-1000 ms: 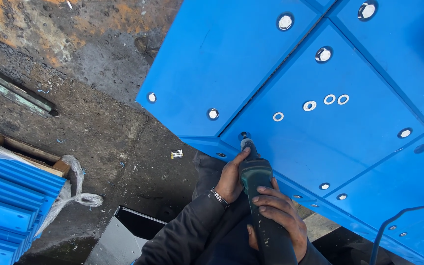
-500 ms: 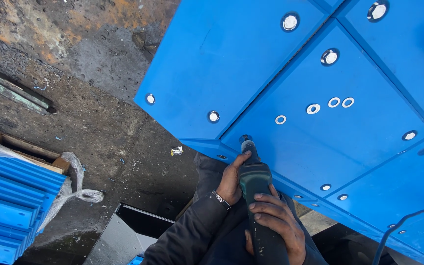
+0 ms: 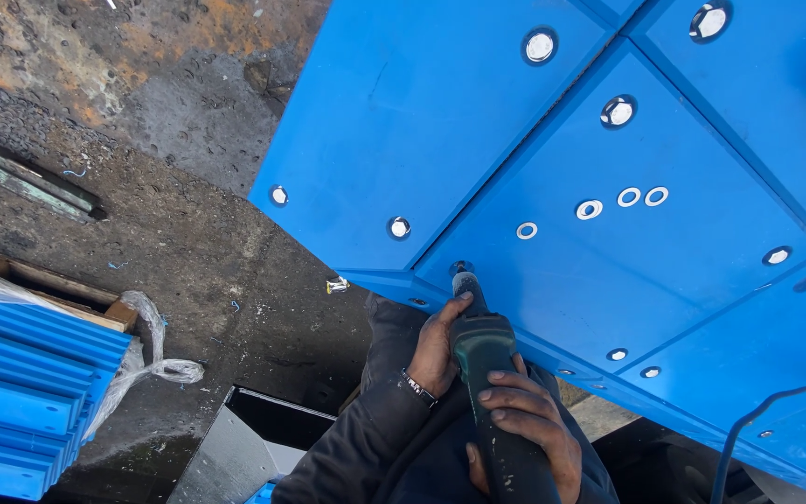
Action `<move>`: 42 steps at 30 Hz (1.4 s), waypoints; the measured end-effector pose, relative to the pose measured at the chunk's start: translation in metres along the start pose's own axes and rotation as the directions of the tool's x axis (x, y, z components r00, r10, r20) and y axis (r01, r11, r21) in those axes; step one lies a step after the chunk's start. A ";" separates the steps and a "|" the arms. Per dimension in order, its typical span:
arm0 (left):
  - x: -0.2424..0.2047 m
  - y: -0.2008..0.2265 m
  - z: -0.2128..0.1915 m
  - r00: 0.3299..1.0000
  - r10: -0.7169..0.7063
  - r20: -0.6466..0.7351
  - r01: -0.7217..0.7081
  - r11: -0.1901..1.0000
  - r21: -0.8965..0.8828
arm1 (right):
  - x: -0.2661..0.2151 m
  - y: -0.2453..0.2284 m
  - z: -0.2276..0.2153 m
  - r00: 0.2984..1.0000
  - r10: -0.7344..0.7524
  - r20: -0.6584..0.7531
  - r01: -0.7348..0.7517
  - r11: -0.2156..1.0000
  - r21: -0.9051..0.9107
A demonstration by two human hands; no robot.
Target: The person aligns blue plastic panels on a workshop floor, places bolts and washers into the panel holes, and uses a handheld die grinder to ream or drill holes in the panels. They retrieve fasteners from a bag on the panels and continue fitting bolts into holes across the panel surface.
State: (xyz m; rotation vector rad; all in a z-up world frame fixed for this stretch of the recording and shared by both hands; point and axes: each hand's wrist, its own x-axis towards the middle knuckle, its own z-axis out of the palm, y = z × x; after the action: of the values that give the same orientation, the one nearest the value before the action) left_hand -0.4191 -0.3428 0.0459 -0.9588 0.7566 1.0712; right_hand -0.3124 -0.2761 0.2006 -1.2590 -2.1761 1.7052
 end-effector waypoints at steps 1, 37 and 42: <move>0.000 -0.001 -0.001 1.000 -0.001 -0.003 0.001 1.000 0.000 | -0.001 0.002 0.000 1.000 0.002 0.000 -0.002 1.000 0.002; 0.003 0.003 0.001 0.997 -0.051 0.052 0.053 0.998 -0.025 | 0.006 -0.008 0.009 0.998 0.031 -0.052 -0.031 0.999 -0.013; 0.003 0.003 0.002 0.998 -0.059 0.003 0.059 0.998 0.027 | 0.003 -0.007 0.013 0.989 0.086 -0.120 -0.088 0.996 -0.011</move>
State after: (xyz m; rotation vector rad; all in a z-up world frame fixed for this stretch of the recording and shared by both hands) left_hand -0.4211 -0.3391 0.0432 -0.9505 0.7330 1.0089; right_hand -0.3250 -0.2838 0.2003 -1.4401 -2.1013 1.6000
